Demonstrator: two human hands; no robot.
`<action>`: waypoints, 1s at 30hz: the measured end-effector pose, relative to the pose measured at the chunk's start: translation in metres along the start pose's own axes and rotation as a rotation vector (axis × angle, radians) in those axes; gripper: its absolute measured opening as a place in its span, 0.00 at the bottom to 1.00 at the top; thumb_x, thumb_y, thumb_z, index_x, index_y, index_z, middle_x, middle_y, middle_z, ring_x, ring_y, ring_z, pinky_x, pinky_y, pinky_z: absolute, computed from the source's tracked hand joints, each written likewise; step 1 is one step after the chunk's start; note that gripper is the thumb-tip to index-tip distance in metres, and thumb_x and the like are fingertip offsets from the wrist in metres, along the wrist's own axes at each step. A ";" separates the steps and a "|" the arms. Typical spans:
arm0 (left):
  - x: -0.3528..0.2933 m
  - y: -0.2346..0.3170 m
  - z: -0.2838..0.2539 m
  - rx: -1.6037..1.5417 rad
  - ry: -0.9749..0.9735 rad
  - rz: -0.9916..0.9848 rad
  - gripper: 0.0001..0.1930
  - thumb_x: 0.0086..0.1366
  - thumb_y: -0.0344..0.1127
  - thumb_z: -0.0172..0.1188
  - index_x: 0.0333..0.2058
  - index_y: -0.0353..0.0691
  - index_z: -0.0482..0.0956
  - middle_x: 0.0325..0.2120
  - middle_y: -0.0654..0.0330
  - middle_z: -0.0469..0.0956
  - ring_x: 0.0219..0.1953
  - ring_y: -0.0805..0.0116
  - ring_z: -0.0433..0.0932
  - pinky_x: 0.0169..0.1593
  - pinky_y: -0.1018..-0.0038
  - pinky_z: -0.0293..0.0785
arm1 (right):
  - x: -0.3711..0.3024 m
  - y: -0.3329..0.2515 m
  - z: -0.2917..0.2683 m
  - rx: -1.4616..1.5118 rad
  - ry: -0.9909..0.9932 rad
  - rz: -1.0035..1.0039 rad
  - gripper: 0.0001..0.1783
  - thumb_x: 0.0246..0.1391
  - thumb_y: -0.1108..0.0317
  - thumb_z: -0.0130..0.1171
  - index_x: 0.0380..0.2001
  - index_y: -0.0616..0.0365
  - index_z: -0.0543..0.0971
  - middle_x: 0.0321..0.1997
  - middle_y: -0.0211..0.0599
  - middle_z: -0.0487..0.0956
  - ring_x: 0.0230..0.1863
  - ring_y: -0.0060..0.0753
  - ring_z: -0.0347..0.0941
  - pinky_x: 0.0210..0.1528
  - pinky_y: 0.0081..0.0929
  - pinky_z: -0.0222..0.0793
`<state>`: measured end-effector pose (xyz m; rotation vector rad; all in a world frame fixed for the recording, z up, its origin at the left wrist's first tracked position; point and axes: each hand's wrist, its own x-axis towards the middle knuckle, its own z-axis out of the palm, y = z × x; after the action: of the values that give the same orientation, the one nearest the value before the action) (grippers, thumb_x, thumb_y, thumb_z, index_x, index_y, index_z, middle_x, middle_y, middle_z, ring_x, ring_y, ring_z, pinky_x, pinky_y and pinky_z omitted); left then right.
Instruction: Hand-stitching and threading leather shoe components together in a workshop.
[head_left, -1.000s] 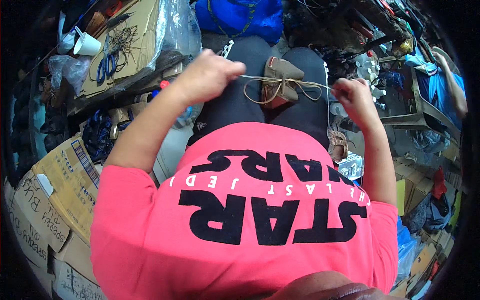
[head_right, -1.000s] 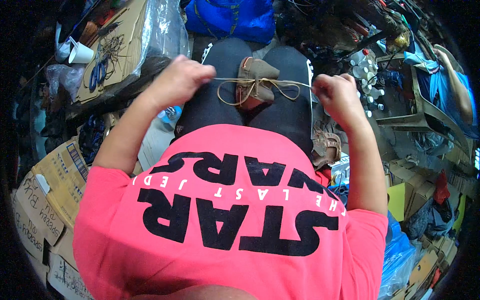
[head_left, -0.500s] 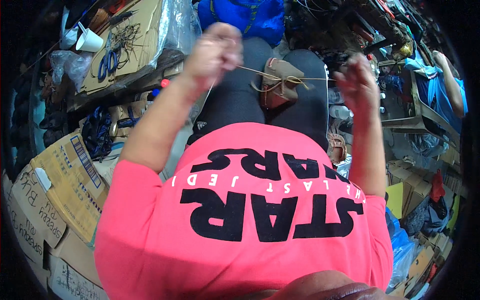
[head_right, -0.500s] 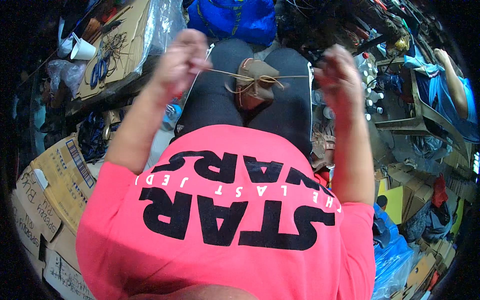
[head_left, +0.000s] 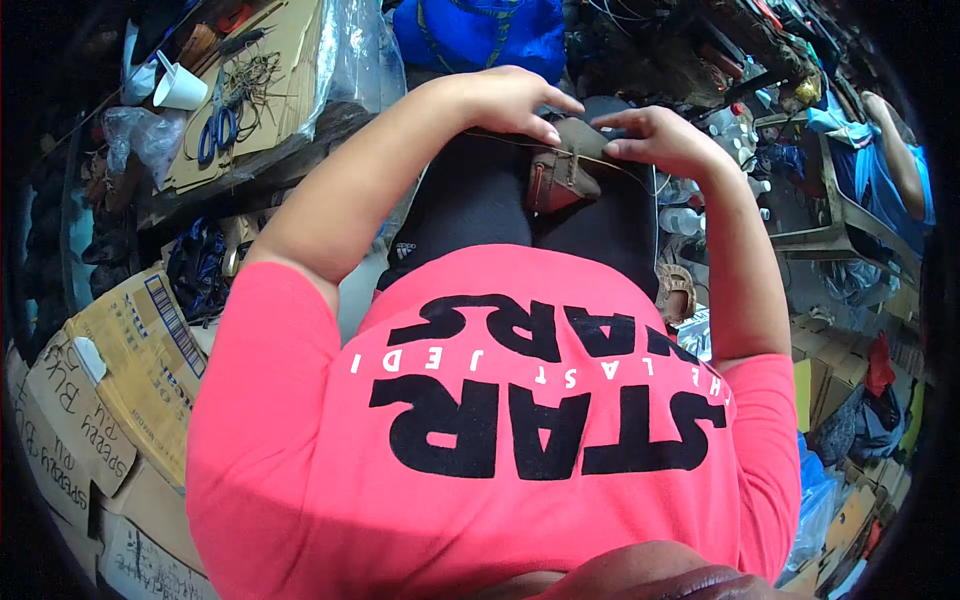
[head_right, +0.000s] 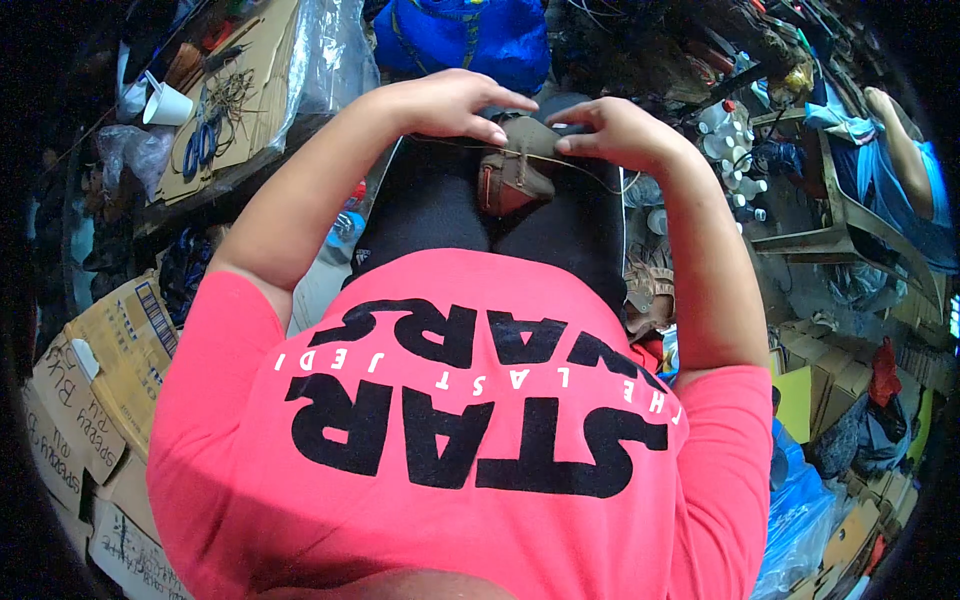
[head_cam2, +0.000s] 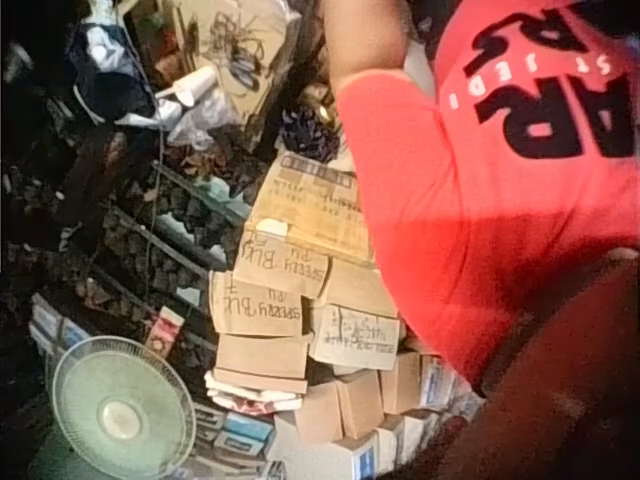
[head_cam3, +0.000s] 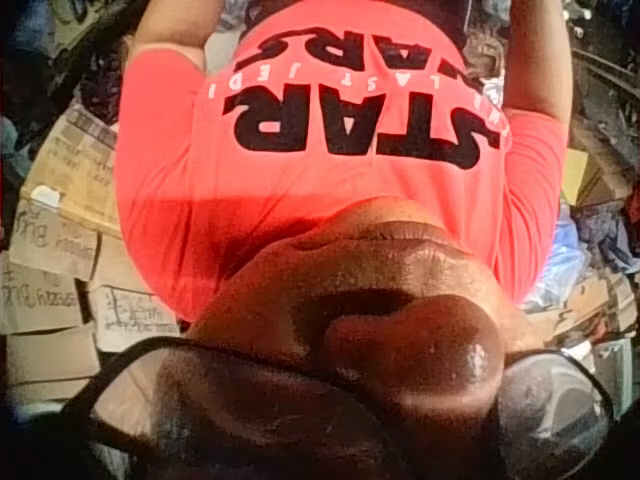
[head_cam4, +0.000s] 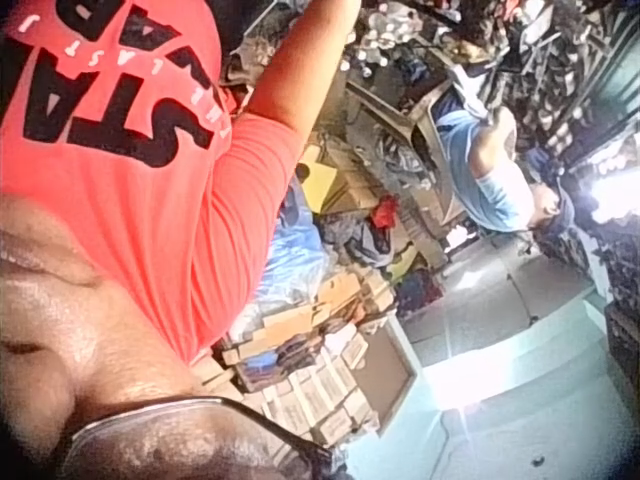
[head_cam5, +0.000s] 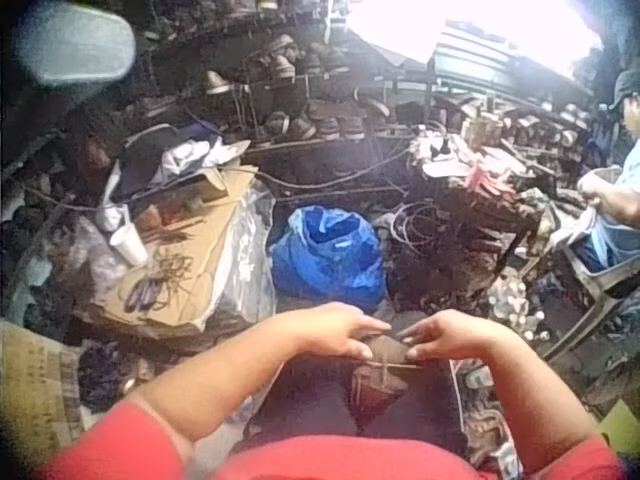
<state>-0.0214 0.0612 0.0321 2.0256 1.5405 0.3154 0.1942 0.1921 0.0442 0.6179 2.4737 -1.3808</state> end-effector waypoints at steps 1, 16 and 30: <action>0.009 0.003 -0.001 -0.015 -0.061 -0.002 0.29 0.53 0.43 0.67 0.55 0.48 0.74 0.46 0.48 0.77 0.49 0.51 0.75 0.52 0.65 0.70 | 0.000 0.001 0.000 -0.001 0.004 0.002 0.24 0.51 0.65 0.64 0.52 0.58 0.76 0.38 0.32 0.82 0.35 0.23 0.73 0.40 0.24 0.69; 0.007 -0.002 0.033 -0.314 0.174 0.076 0.21 0.42 0.33 0.74 0.37 0.40 0.79 0.33 0.59 0.75 0.38 0.62 0.75 0.43 0.70 0.71 | -0.066 -0.012 0.050 -0.102 0.477 -0.087 0.12 0.48 0.72 0.62 0.39 0.54 0.82 0.31 0.40 0.75 0.36 0.40 0.73 0.42 0.34 0.68; 0.009 0.002 0.033 -0.320 0.162 0.038 0.21 0.42 0.37 0.73 0.38 0.41 0.80 0.33 0.58 0.76 0.38 0.62 0.75 0.43 0.69 0.71 | -0.054 -0.008 0.067 -0.296 0.505 -0.170 0.07 0.46 0.66 0.65 0.32 0.48 0.85 0.22 0.29 0.73 0.30 0.33 0.70 0.42 0.29 0.60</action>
<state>-0.0008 0.0592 0.0050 1.8144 1.4405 0.7087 0.2382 0.1182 0.0374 0.7773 3.1142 -0.9602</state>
